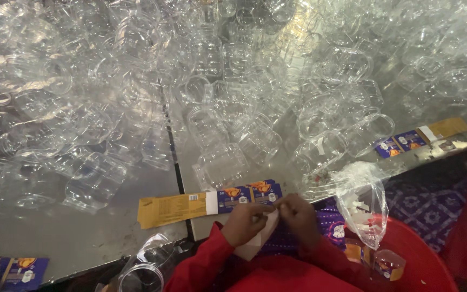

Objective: The person labels plastic containers by hand, applying decorative wrappers to clear plastic jars at a workstation.

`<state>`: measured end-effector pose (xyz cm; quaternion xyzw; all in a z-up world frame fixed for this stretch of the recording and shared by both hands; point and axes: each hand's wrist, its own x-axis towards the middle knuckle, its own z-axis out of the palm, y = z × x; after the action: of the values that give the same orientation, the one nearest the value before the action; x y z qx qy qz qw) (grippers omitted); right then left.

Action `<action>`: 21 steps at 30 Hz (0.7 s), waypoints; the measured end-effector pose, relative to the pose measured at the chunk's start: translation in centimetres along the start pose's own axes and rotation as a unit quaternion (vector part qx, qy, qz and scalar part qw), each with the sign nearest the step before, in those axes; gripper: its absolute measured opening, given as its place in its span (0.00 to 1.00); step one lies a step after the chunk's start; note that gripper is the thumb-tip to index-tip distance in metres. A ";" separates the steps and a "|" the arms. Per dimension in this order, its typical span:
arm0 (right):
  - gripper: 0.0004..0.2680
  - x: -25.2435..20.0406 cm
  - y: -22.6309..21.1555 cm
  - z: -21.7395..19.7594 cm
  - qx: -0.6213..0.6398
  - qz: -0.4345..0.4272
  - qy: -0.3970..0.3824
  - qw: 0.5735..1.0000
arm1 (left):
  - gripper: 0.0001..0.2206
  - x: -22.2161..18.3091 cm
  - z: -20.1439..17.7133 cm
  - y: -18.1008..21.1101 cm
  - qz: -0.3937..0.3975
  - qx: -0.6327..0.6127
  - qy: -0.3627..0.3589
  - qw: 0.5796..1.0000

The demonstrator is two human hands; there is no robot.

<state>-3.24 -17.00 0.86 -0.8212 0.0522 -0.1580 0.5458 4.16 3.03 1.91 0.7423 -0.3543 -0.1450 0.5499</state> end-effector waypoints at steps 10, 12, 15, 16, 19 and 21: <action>0.07 -0.5 1.0 -1.7 0.022 0.067 -0.049 0.996 | 0.15 2.5 -13.0 -6.4 -0.046 -0.113 0.024 0.992; 0.06 -0.5 0.0 -2.1 0.011 0.040 -0.038 0.998 | 0.16 2.4 -17.8 -7.7 -0.115 -0.165 0.060 0.978; 0.05 -0.1 -1.3 -2.9 -0.023 0.001 -0.011 1.000 | 0.15 1.9 -21.7 -8.4 -0.090 -0.185 0.079 0.975; 0.05 -0.1 -1.6 -3.1 -0.038 -0.010 0.000 0.999 | 0.15 1.9 -22.0 -8.4 -0.087 -0.215 0.086 0.969; 0.05 -0.4 -2.8 -3.1 -0.055 -0.028 -0.001 0.998 | 0.14 1.7 -19.5 -7.6 -0.105 -0.220 0.072 0.967; 0.06 -0.4 -4.0 -2.6 -0.077 -0.073 0.009 0.994 | 0.13 2.0 -15.7 -6.3 -0.092 -0.193 0.036 0.976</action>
<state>-4.79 -17.63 5.37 -0.8608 0.0091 -0.2001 0.4678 17.40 13.79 1.98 0.6560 -0.2299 -0.2339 0.6798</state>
